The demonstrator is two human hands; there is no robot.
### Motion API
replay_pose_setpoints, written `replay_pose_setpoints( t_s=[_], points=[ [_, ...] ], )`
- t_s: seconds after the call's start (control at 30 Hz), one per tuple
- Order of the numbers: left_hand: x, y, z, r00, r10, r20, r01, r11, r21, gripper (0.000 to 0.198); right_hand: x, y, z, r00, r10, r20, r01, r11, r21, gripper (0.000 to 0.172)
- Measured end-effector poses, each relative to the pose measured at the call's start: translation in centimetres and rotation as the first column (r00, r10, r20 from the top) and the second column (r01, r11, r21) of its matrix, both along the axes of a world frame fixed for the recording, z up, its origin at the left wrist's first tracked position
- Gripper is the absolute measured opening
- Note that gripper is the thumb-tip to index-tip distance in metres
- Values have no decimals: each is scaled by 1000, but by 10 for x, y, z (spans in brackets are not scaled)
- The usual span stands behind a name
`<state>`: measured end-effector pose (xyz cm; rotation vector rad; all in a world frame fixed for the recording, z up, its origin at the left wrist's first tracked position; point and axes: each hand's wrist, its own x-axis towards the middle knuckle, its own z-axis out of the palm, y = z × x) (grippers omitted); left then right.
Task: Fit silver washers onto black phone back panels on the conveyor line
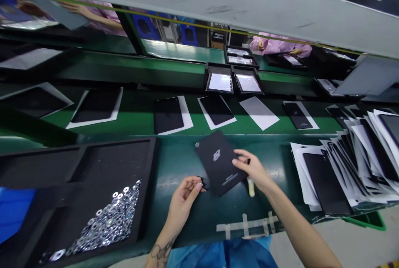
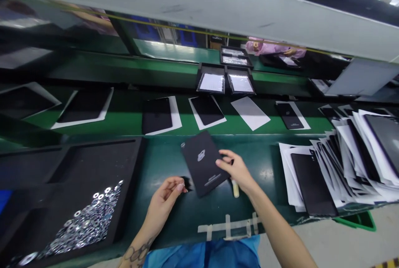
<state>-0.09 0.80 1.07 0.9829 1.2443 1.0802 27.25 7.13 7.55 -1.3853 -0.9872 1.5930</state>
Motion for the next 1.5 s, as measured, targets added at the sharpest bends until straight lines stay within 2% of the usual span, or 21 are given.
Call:
replay_pose_setpoints(
  t_s=[0.07, 0.17, 0.23, 0.3, 0.33, 0.37, 0.43, 0.47, 0.5, 0.53, 0.6, 0.67, 0.77, 0.87, 1.0, 1.17, 1.37, 1.5],
  points=[
    [0, -1, -3, 1000, 12, -17, -12, 1000, 16, 44, 26, 19, 19, 990, -144, -4, 144, 984, 109, 76],
    [2, -1, -7, 1000, 5, -30, -4, 999, 41, 49, 78, 60, 54, 954, -299, 4, 287, 918, 273, 74],
    [5, -1, -10, 999, 10, -31, -8, 998, 65, 48, 115, 89, 71, 928, -369, 53, 328, 876, 353, 73],
    [7, -1, -12, 999, 27, -32, -24, 995, 101, 45, 149, 112, 75, 880, -428, 207, 322, 857, 402, 68],
    [8, -1, -14, 999, 36, -33, -31, 992, 120, 43, 162, 119, 72, 820, -457, 344, 298, 855, 425, 63],
    [9, -2, -15, 999, 40, -34, -35, 990, 140, 40, 173, 123, 66, 715, -482, 506, 258, 855, 450, 57],
    [10, -4, -17, 998, 44, -37, -37, 984, 176, 35, 181, 122, 49, 403, -493, 771, 129, 864, 486, 44],
    [11, -5, -18, 998, 39, -40, -31, 981, 190, 33, 178, 120, 38, 272, -474, 837, 47, 876, 481, 38],
    [11, -6, -19, 999, 31, -43, -22, 980, 199, 30, 171, 119, 28, 201, -443, 874, -39, 888, 459, 34],
    [12, -6, -19, 999, 21, -44, -11, 978, 207, 28, 160, 120, 19, 191, -403, 895, -124, 895, 430, 31],
    [13, -6, -18, 999, 3, -37, 5, 977, 214, 26, 129, 131, 5, 270, -303, 914, -275, 885, 375, 28],
    [14, -4, -17, 999, -17, -33, 24, 977, 214, 25, 92, 157, -3, 321, -208, 924, -365, 873, 323, 28],
    [15, -2, -15, 997, -57, -47, 66, 975, 211, 25, 46, 208, -9, 296, -124, 947, -375, 897, 234, 33],
    [17, -2, -15, 996, -68, -52, 78, 971, 225, 24, 23, 244, -14, 261, -94, 961, -325, 929, 179, 37],
    [20, -4, -19, 996, -58, -68, 73, 969, 234, 23, 15, 254, -23, 208, -5, 978, -303, 950, 69, 29],
    [19, -3, -23, 995, -83, -52, 93, 967, 238, 23, 17, 253, -25, 178, 53, 983, -317, 948, 6, 35],
    [17, -2, -24, 996, -83, -32, 88, 967, 240, 23, 15, 244, -29, 294, 93, 951, -365, 931, 21, 46],
    [17, -1, -22, 996, -80, -36, 86, 968, 237, 24, 18, 237, -25, 355, -10, 935, -322, 937, 132, 51]
  ],
)
